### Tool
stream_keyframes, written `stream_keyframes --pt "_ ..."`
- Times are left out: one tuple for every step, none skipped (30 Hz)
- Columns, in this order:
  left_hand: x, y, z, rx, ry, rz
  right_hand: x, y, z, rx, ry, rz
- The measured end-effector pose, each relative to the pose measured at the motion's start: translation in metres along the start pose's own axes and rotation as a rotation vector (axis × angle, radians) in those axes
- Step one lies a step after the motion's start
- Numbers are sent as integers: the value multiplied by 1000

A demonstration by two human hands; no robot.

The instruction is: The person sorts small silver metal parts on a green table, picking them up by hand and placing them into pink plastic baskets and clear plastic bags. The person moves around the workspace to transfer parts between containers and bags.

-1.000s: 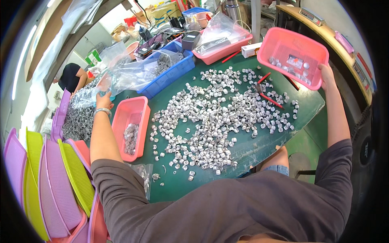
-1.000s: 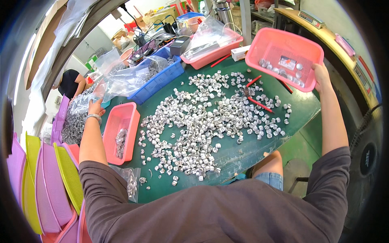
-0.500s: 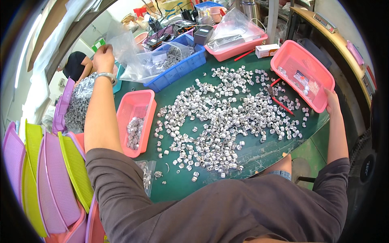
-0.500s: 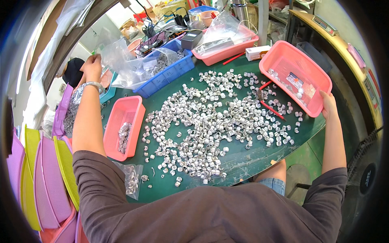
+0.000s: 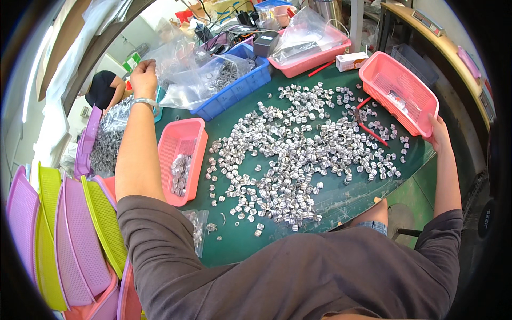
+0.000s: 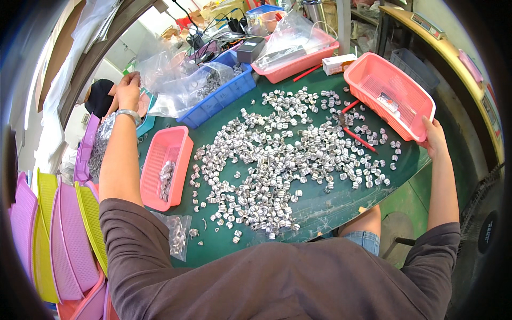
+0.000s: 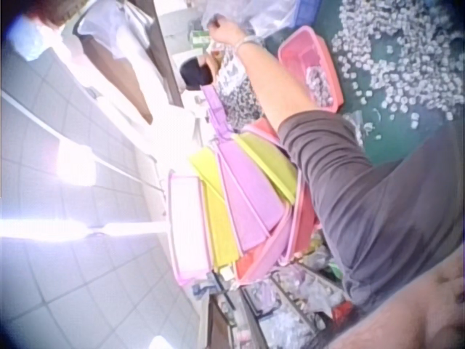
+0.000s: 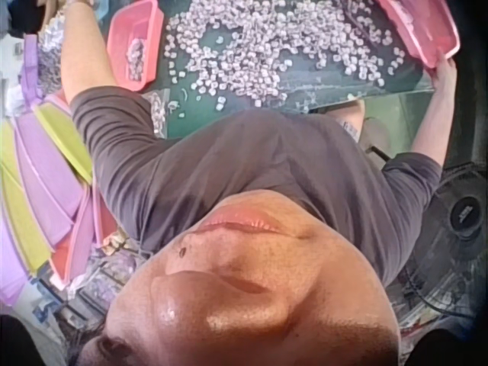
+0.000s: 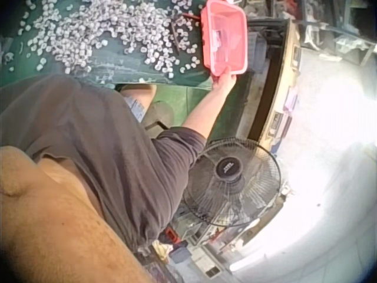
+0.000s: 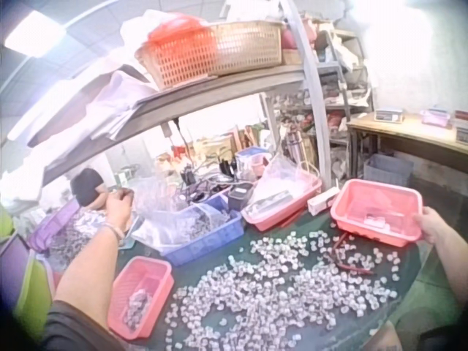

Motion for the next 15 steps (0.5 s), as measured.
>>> stream_keyframes --pt "1 0 -3 8 1 7 3 -1 2 4 -3 -10" --pt "3 0 -6 17 2 15 5 0 2 7 -7 -22" --pt "3 0 -7 31 3 18 3 1 0 15 -5 -18" --pt "2 1 -7 45 3 21 0 2 -1 22 -3 -15" --pt "2 2 -7 59 4 23 -1 3 -2 30 0 -12" --pt "3 1 -7 61 0 26 0 3 -3 37 -3 -9" --pt "3 1 -8 63 -3 28 1 3 -3 44 -7 -6" --pt "3 1 -10 64 -7 30 2 3 -3 51 -10 -2" --pt "3 4 -13 44 -20 11 2 7 0 36 12 -41" --pt "3 7 -17 24 -34 -8 3 12 2 22 34 -80" --pt "3 10 -20 4 -48 -29 4 16 6 6 57 -118" --pt "6 8 -35 -120 -198 -17 4 16 9 9 80 -120" --pt "11 3 -48 -244 -348 -6 4 17 12 11 102 -122" --pt "19 -4 -60 -368 -499 5 3 18 14 12 126 -125" --pt "39 -30 -75 -438 -624 149 4 19 15 18 131 -124"
Point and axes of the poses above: each hand's wrist, its own x-axis away from the middle knuckle, its own y-axis out of the back of the hand, z = x × y, the point moved 10 cm from there along -x, towards the middle knuckle, and after that the axes turned 3 degrees about -z, right-handed, at the moved point
